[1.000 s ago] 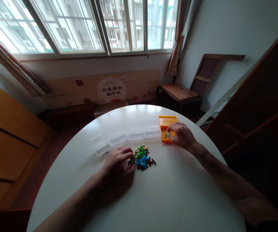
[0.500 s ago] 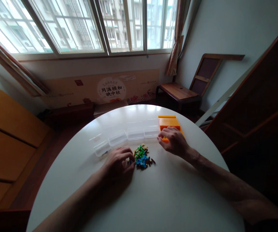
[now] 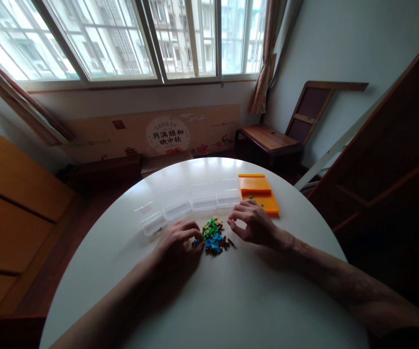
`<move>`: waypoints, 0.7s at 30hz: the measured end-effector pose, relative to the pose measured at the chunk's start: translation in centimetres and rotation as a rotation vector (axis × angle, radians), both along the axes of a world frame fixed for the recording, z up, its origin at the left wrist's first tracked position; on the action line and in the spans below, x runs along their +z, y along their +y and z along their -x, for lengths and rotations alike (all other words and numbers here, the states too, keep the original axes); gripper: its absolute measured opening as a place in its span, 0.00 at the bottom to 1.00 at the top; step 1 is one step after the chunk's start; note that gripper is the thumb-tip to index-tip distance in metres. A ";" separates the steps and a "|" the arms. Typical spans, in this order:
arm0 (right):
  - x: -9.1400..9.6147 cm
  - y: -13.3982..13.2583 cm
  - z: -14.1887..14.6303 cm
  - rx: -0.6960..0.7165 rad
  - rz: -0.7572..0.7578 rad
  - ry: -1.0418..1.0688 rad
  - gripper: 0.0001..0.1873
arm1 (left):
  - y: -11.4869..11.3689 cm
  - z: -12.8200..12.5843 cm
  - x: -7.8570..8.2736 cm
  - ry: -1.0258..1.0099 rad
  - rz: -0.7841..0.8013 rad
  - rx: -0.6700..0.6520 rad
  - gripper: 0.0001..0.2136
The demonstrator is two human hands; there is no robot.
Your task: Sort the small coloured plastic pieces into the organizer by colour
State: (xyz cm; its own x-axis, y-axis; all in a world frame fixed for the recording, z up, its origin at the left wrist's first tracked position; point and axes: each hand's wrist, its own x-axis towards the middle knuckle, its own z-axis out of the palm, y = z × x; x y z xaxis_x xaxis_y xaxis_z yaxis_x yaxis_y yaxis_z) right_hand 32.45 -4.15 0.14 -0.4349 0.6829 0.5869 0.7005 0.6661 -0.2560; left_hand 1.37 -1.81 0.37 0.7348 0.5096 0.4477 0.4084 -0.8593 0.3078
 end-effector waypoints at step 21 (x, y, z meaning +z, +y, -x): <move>-0.7 -0.5 1.8 0.337 -0.068 -0.012 0.10 | -1.7 -2.2 0.3 -0.159 0.003 -0.054 0.04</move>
